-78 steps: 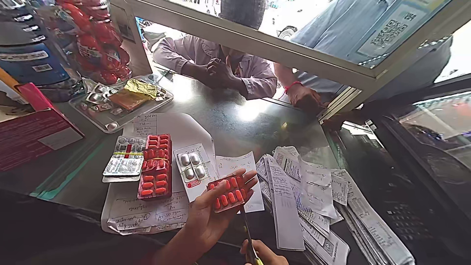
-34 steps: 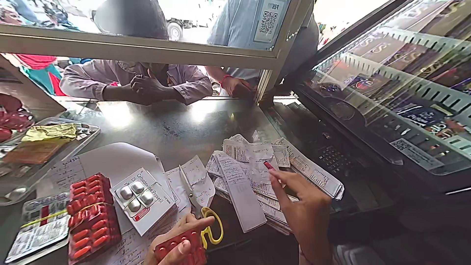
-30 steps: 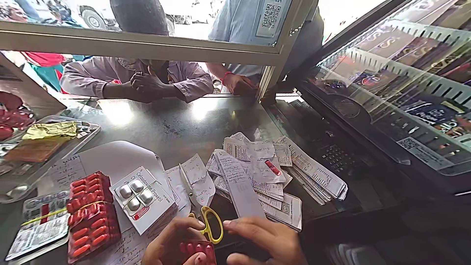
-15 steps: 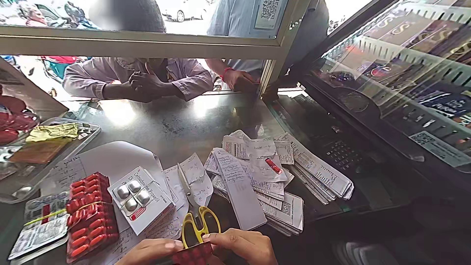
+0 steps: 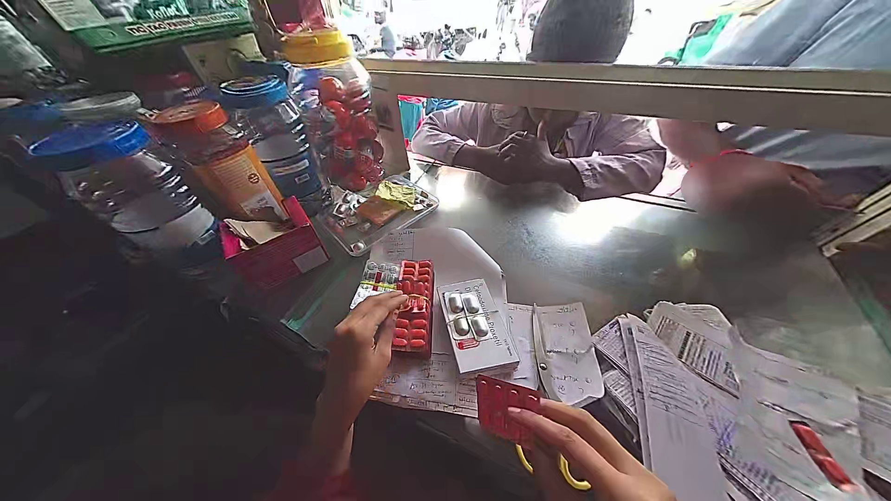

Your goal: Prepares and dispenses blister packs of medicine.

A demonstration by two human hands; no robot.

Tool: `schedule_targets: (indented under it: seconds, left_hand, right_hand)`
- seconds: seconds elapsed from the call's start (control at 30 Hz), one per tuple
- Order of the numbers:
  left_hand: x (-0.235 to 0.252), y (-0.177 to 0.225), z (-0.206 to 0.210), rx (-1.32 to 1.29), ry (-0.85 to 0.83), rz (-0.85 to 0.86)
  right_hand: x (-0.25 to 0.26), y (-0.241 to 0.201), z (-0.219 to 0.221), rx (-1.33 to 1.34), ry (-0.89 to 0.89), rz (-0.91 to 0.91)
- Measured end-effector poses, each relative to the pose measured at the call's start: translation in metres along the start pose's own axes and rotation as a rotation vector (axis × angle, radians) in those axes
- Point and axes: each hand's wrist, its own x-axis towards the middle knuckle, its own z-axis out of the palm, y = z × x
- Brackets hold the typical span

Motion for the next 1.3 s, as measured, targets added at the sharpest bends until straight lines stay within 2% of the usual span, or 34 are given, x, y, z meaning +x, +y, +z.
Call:
schedule_targets:
  seconds: [0.13, 0.27, 0.37, 0.53, 0.67, 0.77, 0.9, 1.0, 1.17, 1.3]
  left_hand:
    - [0.031, -0.020, -0.001, 0.030, -0.182, 0.059]
    - [0.045, -0.025, -0.009, 0.036, -0.300, 0.117]
    - [0.042, -0.028, -0.011, -0.004, -0.310, 0.141]
    - [0.025, -0.032, -0.008, -0.031, -0.252, 0.025]
    - [0.034, -0.034, -0.004, -0.050, -0.232, 0.170]
    - [0.059, -0.032, -0.006, -0.029, -0.398, 0.256]
    - [0.093, -0.026, -0.016, -0.021, -0.702, 0.260]
    - [0.106, -0.022, -0.020, 0.028, -0.831, 0.283]
    - [0.123, -0.023, -0.010, 0.039, -0.983, 0.247]
    - [0.124, -0.032, -0.002, -0.070, -0.977, 0.313]
  right_hand:
    - [0.017, -0.013, 0.024, -0.039, -0.086, -0.133]
    - [0.027, -0.011, 0.048, -0.123, -0.017, -0.267]
    - [0.031, -0.008, 0.060, -0.230, 0.068, -0.304]
    - [0.038, -0.008, 0.072, -0.285, 0.148, -0.290]
    - [0.047, -0.012, 0.077, -0.393, 0.126, -0.308]
    - [0.054, -0.018, 0.081, -0.456, 0.134, -0.277]
    - [0.061, -0.020, 0.087, -0.580, 0.189, -0.235]
    - [0.061, -0.019, 0.090, -0.611, 0.186, -0.251]
    - [0.061, -0.014, 0.097, -0.591, 0.171, -0.315]
    - [0.060, -0.013, 0.098, -0.551, 0.170, -0.323]
